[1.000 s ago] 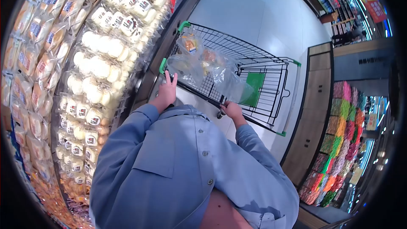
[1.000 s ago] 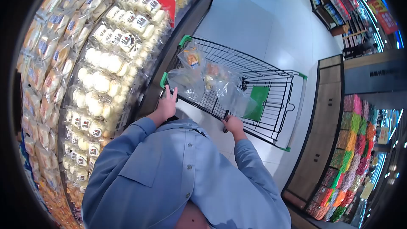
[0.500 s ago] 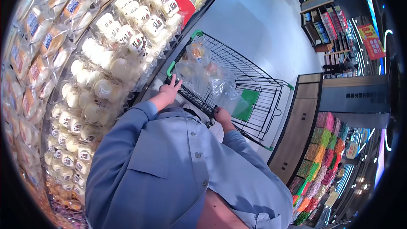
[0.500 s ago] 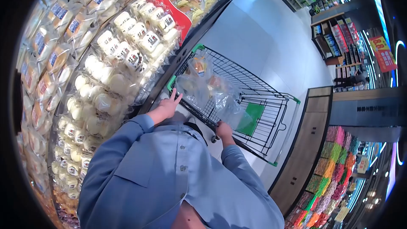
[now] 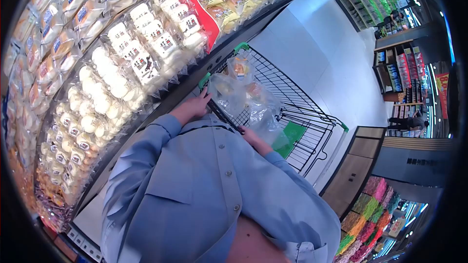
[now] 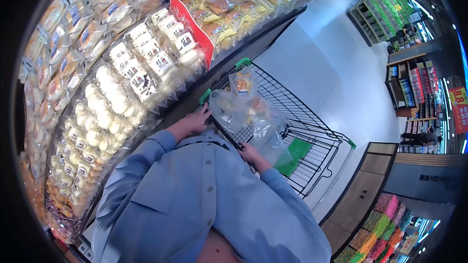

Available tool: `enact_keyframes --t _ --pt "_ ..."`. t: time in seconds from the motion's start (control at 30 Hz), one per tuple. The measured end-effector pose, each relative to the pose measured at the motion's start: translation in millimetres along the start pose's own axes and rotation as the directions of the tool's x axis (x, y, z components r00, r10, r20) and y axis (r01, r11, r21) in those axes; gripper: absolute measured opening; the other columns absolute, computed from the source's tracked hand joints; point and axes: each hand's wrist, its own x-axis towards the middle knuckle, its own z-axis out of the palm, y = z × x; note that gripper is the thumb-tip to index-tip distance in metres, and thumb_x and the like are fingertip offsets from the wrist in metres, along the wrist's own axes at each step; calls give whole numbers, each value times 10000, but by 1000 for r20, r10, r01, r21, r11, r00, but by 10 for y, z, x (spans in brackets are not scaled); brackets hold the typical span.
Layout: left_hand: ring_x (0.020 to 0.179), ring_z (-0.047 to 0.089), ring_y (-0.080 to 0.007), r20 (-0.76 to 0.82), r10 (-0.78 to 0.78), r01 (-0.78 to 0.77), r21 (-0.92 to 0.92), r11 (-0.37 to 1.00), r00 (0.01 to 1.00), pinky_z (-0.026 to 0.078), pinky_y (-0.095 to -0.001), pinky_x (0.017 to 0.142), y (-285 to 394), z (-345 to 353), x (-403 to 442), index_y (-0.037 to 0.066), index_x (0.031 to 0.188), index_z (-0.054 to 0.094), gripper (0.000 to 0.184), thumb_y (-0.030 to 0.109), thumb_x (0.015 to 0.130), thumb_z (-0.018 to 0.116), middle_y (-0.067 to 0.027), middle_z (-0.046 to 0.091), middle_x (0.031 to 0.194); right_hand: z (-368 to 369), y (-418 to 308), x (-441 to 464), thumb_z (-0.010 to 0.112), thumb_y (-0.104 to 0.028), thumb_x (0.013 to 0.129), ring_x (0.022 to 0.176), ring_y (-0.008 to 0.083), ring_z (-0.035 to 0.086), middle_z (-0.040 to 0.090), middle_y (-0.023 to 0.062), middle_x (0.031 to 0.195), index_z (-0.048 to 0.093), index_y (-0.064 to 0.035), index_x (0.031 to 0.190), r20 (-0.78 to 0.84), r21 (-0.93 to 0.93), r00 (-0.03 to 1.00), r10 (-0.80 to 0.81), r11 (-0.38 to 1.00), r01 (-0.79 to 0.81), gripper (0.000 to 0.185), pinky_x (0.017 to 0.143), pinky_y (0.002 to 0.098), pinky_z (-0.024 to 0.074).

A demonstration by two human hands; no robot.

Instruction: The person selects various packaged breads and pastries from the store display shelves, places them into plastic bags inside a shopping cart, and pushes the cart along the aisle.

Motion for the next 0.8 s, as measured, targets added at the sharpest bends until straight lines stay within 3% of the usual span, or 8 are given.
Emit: enact_keyframes --t 0.17,0.23,0.33,0.4,0.53,0.6,0.73,0.8 --pt "1231 554 -372 -34 31 -33 -37 999 999 476 -446 1011 -45 -54 187 99 1547 203 808 259 872 616 -217 111 1613 -229 -470 363 552 -404 939 1084 386 632 652 277 1145 573 21 1270 227 -37 972 58 998 -51 539 933 438 476" --pt "1207 564 -379 -294 169 -222 -157 962 941 464 -443 1012 12 -187 128 76 1508 304 715 264 890 610 -220 400 1488 -281 -570 387 523 -403 955 1086 393 628 651 282 1140 574 33 1260 260 -85 965 24 996 -2 536 938 445 471" --pt "1110 592 -368 -482 72 -204 -228 952 873 479 -446 939 467 -930 -487 49 1431 428 611 225 872 602 -192 584 1275 -409 -804 281 504 -408 962 1082 406 622 649 286 1136 578 48 1245 243 -164 968 55 986 -15 542 940 450 467" --pt "1095 575 -367 -830 51 -257 -113 960 556 449 -461 952 573 -1259 -789 43 1315 548 464 197 879 590 -167 634 1154 -489 -942 203 510 -396 965 1099 403 617 641 289 1154 570 47 1259 224 -123 974 44 992 -17 534 957 440 461" --pt "1115 566 -351 -950 -167 -77 -194 978 264 430 -459 967 301 -1847 -1057 50 1226 608 381 164 865 579 -165 639 1129 -441 -827 303 516 -385 970 1125 391 611 634 284 1182 565 39 1272 163 -240 986 42 971 -2 523 976 427 455" --pt "1049 596 -341 -993 1 127 16 992 115 460 -438 922 70 -2051 -1074 68 1194 637 395 130 805 658 -179 646 1062 -482 -848 300 510 -392 974 1141 386 606 632 274 1201 564 26 1282 178 -196 982 60 980 -24 522 990 420 449" --pt "934 591 -324 -958 -67 216 -5 976 280 440 -443 851 -196 -2195 -984 78 1035 665 252 117 786 668 -107 630 923 -539 -969 286 520 -400 969 1132 379 612 638 257 1202 563 2 1297 161 -247 971 174 960 -131 520 983 418 454" --pt "900 584 -317 -977 8 182 48 982 212 433 -443 818 -244 -2187 -896 74 941 655 165 112 781 635 -111 616 894 -556 -987 293 528 -408 965 1130 375 614 641 253 1200 563 1 1298 159 -272 968 197 951 -149 529 978 416 458"
